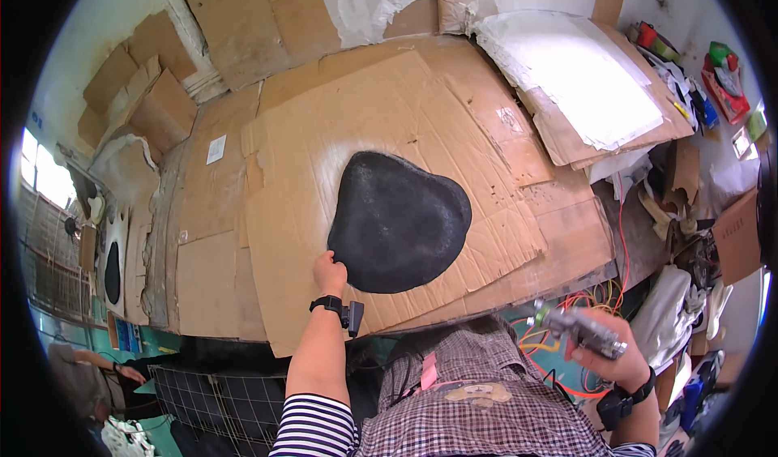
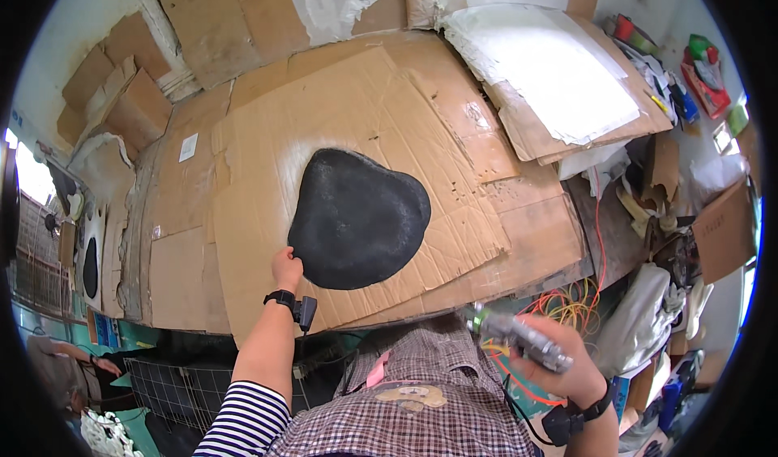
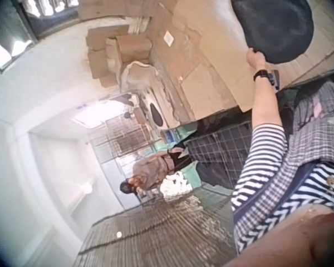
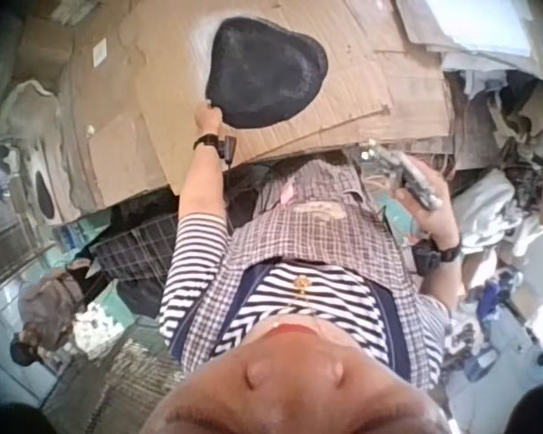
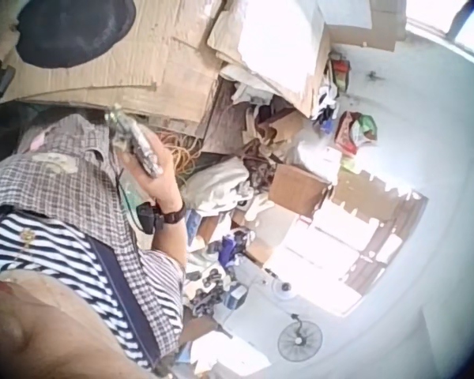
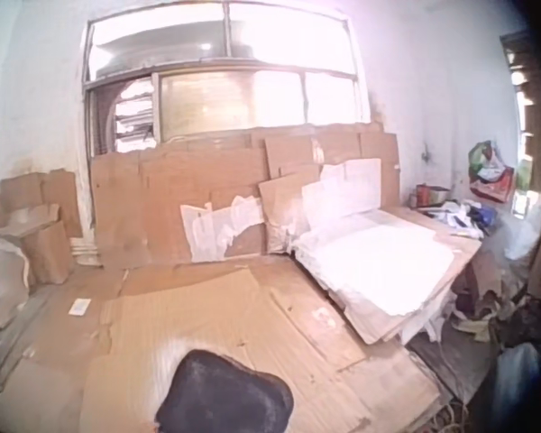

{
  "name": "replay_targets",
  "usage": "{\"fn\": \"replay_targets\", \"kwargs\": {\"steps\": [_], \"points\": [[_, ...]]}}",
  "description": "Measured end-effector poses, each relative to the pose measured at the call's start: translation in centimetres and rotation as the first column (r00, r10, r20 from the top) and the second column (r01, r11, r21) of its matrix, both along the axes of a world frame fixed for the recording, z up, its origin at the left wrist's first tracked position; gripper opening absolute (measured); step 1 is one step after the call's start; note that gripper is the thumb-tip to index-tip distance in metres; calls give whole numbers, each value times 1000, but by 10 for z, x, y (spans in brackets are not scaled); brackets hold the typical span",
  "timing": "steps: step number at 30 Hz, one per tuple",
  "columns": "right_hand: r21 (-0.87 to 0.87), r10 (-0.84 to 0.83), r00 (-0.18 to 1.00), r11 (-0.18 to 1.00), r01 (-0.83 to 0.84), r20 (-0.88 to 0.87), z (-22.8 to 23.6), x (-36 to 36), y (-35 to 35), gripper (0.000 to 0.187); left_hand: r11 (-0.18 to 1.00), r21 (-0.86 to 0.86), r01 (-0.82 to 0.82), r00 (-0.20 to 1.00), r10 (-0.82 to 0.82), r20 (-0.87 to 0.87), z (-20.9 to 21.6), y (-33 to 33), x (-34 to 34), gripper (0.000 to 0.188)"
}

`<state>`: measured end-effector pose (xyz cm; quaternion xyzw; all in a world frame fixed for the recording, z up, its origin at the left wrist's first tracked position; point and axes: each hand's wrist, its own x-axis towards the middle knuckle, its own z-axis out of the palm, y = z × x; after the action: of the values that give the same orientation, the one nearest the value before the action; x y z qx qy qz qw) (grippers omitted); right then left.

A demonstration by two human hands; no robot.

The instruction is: The person repeatedly picks up black shoe parts from a wire rack, sprays them with a handheld spray gun, and places them on a cardboard-covered table. The person handles the parts one at a time, flipping them to spray different sides before moving them to the table.

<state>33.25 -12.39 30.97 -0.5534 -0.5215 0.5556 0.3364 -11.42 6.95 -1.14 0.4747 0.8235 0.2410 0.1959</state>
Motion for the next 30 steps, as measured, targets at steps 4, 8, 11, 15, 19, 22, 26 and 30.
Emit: {"fn": "replay_targets", "kwargs": {"steps": [4, 8, 11, 15, 19, 22, 26, 30], "points": [[-32, 118, 985, 993, -115, 125, -1, 9, 2, 46, 999, -32, 9, 996, -12, -91, -3, 3, 4, 34], [78, -113, 994, 991, 113, -7, -7, -2, 18, 47, 999, -45, -12, 993, 6, -121, 3, 4, 9, 27], [130, -183, 981, 973, 191, -70, -3, -4, 29, 46, 999, -42, -34, 995, 30, -93, 6, 3, 10, 19], [47, 138, 977, 988, -147, 159, -2, 16, 14, 45, 998, 6, -58, 995, 57, 85, 9, 7, 13, 13], [36, 84, 982, 995, -92, 166, 1, 24, 4, 46, 982, 99, -160, 954, 128, 272, -8, 3, 10, 17], [-24, -98, 993, 995, 99, 63, -3, 32, -1, 47, 945, 161, -284, 931, 232, 282, -14, -6, 15, 22], [-5, 45, 999, 999, -45, 11, -8, 38, -7, 48, 983, 5, -186, 925, 174, 339, -7, -13, 15, 23], [-2, -76, 992, 997, 77, -100, -6, 22, -3, 50, 978, -14, -209, 908, 199, 369, -34, -19, 2, 22]]}}
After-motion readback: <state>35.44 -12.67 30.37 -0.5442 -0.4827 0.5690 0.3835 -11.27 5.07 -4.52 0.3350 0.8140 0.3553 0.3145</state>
